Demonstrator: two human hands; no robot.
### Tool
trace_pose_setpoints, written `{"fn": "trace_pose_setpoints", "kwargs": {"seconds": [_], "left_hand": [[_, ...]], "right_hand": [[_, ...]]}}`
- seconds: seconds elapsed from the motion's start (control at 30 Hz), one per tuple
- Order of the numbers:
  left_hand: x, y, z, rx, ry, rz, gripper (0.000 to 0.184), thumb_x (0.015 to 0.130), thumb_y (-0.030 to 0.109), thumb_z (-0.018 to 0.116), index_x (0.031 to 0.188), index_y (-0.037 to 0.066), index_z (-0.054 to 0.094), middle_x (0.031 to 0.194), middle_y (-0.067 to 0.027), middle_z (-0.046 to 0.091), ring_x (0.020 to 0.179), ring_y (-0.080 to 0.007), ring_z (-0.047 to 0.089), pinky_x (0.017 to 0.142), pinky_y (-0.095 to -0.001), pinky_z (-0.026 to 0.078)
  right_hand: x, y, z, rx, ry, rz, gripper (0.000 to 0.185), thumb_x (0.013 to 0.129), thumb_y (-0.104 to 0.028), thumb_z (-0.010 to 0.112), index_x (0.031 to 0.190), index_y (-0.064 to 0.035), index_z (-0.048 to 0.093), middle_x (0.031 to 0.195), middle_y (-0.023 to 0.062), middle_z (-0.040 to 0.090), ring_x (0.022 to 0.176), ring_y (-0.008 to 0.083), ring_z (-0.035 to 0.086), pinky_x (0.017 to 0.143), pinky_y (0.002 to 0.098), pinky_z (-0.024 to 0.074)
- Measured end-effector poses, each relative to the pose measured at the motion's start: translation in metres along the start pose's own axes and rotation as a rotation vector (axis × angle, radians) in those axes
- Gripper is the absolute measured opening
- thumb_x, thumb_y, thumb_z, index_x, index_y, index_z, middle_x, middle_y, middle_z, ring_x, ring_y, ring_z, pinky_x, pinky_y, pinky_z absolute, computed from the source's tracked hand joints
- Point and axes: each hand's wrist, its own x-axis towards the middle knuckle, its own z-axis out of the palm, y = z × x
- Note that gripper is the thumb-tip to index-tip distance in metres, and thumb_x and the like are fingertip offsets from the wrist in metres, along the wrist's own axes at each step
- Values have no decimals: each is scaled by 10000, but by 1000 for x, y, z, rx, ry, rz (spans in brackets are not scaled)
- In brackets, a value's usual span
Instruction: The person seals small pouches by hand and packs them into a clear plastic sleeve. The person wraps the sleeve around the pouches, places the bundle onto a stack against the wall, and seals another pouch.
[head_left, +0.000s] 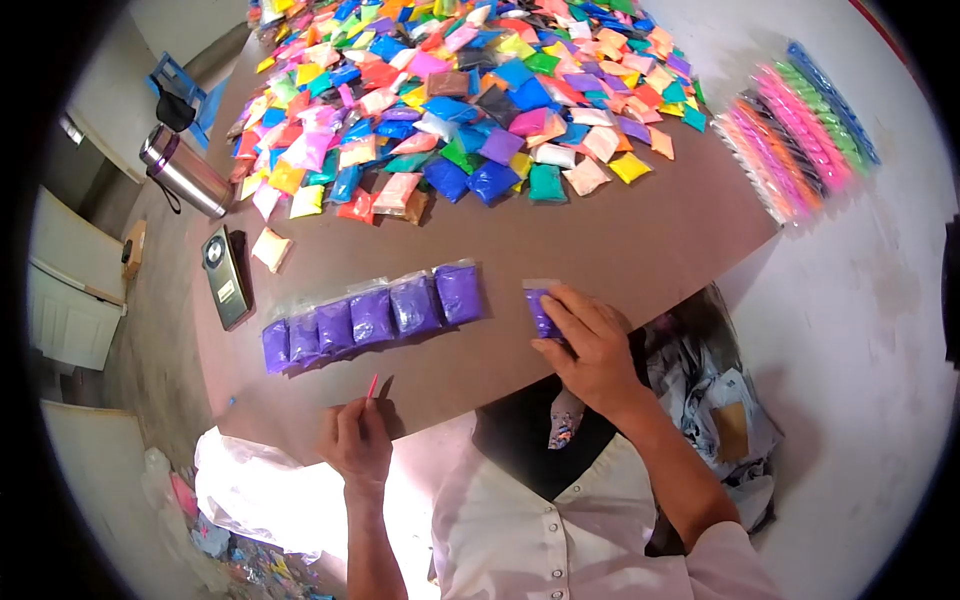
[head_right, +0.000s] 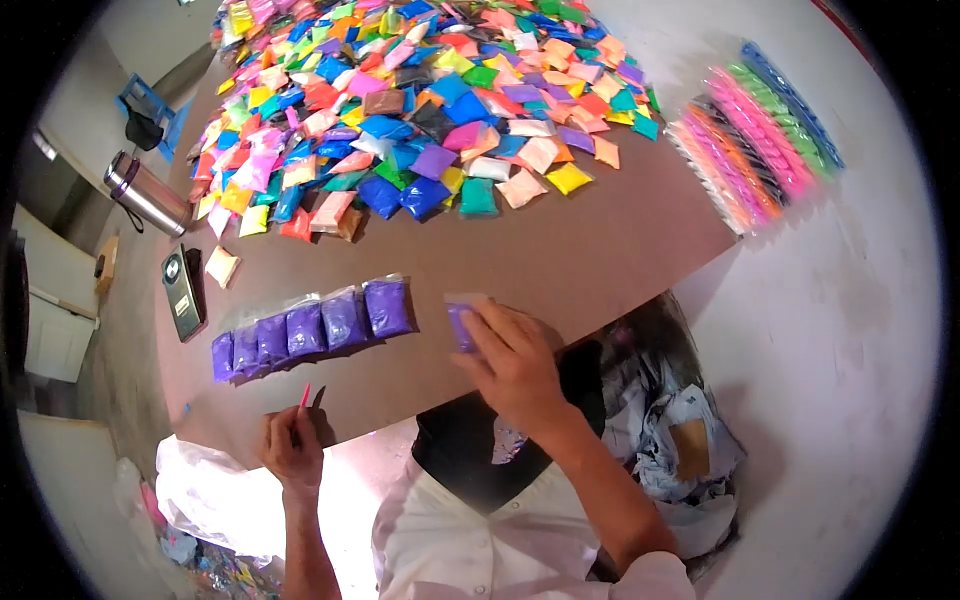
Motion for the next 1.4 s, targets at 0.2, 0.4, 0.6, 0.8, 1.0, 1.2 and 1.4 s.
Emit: {"fn": "trace_pose_setpoints", "kwargs": {"seconds": [0.2, 0.4, 0.6, 0.8, 1.0, 1.2, 1.4], "left_hand": [[-6, -6, 0, -9, -5, -58, 100, 886, -27, 768, 936, 35, 709, 796, -114, 663, 632, -268, 653, 547, -383, 498], [-3, -2, -2, -10, 12, -36, 128, 858, -27, 781, 937, 47, 713, 796, -110, 667, 630, -271, 652, 541, -385, 502], [-1, -2, -3, 4, -14, 17, 69, 938, -46, 739, 967, -3, 692, 826, -128, 651, 639, -228, 625, 554, -342, 478], [-5, -3, -1, 27, 0, 25, 70, 934, -37, 747, 966, 2, 698, 843, -128, 674, 664, -236, 649, 571, -353, 504], [-12, -10, 1, 80, -3, 6, 81, 921, 31, 782, 955, 40, 710, 827, -124, 673, 682, -272, 663, 598, -384, 523], [0, 4, -4, 18, -1, -34, 54, 924, 37, 772, 947, 54, 726, 805, -101, 660, 665, -271, 664, 594, -396, 529], [5, 4, -29, 84, -81, -60, 13, 961, 124, 734, 952, 118, 727, 863, -84, 693, 741, -299, 688, 641, -431, 548]], "right_hand": [[53, -36, 44, 53, 20, -127, 499, 839, -177, 851, 1278, -7, 687, 1402, 166, 640, 1278, 347, 630, 1101, 472, 485], [61, -39, 67, 61, -85, -129, 541, 855, -226, 837, 1327, -22, 667, 1430, 157, 624, 1346, 337, 584, 1159, 484, 430], [55, -39, 70, 36, -112, -131, 551, 915, -222, 782, 1408, -24, 637, 1469, 165, 614, 1380, 355, 565, 1176, 509, 409], [57, -43, 68, -48, -119, -163, 540, 926, -236, 748, 1418, -42, 633, 1455, 152, 616, 1391, 312, 558, 1183, 487, 401], [52, -40, 73, -56, -83, -158, 564, 906, -219, 737, 1432, -49, 622, 1474, 157, 602, 1412, 326, 538, 1178, 509, 401], [44, -40, 67, 26, -17, -115, 627, 860, -173, 737, 1457, -41, 596, 1475, 184, 588, 1372, 375, 554, 1168, 519, 412], [17, -32, 61, 27, 113, -28, 578, 855, -138, 747, 1409, -18, 632, 1479, 190, 582, 1352, 400, 566, 1132, 510, 461]]}}
